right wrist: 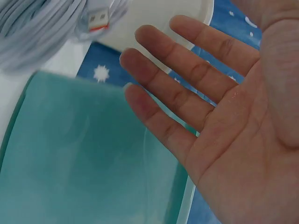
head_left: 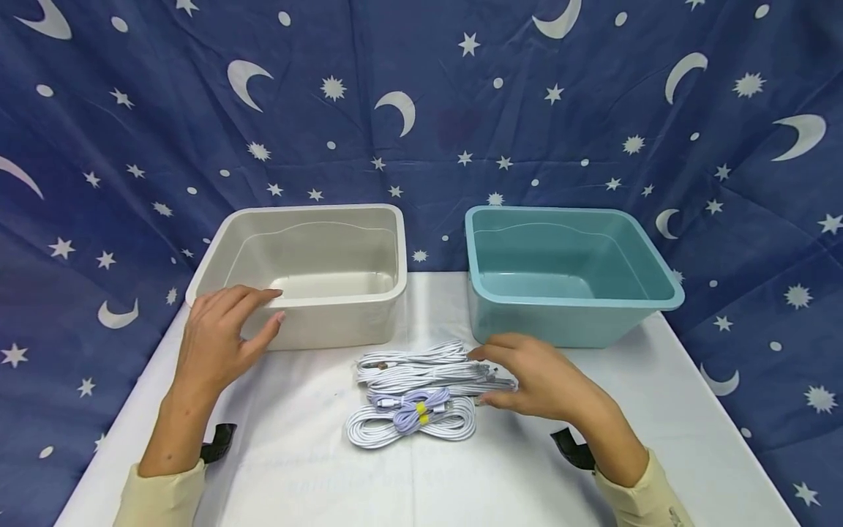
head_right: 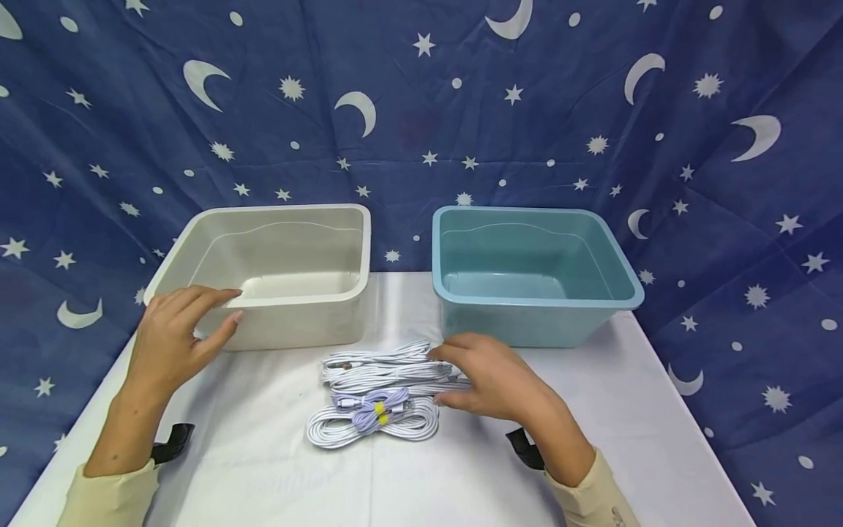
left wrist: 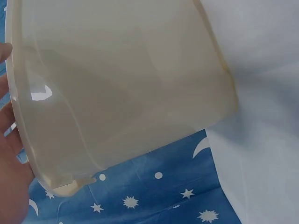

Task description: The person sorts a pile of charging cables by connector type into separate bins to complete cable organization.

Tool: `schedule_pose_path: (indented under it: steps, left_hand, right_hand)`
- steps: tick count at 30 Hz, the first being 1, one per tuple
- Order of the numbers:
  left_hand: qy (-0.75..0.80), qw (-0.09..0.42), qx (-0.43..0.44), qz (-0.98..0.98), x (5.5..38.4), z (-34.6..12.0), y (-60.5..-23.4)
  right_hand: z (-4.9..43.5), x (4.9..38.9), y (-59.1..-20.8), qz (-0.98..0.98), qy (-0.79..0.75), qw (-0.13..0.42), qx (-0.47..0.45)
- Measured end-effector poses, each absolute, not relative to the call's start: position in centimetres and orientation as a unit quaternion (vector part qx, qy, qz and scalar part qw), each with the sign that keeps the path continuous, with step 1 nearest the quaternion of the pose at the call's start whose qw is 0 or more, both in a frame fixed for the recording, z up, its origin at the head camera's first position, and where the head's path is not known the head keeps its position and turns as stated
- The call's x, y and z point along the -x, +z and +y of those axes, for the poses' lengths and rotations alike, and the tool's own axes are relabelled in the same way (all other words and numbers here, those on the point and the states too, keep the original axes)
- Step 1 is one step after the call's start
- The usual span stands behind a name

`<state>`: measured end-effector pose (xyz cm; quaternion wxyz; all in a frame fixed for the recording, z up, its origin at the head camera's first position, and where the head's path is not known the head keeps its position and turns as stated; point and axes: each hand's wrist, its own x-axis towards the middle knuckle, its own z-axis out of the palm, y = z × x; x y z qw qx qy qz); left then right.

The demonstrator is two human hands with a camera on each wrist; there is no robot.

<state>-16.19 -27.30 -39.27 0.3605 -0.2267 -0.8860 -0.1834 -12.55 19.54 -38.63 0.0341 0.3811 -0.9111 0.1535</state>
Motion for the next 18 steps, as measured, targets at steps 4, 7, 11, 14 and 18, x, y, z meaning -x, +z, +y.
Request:
schedule_pose_path:
  steps: [4,7,11,14,18]
  left_hand:
    - [-0.181,0.362,0.228,-0.886,16.6,-27.3,-39.1]
    - [-0.184,0.361,0.227,-0.886,16.7,-27.3,-39.0]
    - [-0.187,0.366,0.228,-0.883,16.8,-27.1,-39.0]
    - [-0.188,0.370,0.229,-0.880,16.8,-27.1,-38.9]
    - [-0.186,0.367,0.229,-0.882,16.7,-27.1,-38.8]
  right_hand:
    - [18.0,12.8,-38.7,-0.902,0.146,0.035,-0.405]
    - [17.0,12.9,-38.6,-0.896,0.142,0.034,-0.419]
    - [15.8,13.0,-38.5,-0.889,0.139,0.033,-0.434]
    - [14.8,13.0,-38.5,-0.883,0.136,0.023,-0.448]
    - [13.4,13.1,-38.5,-0.876,0.129,0.012,-0.464]
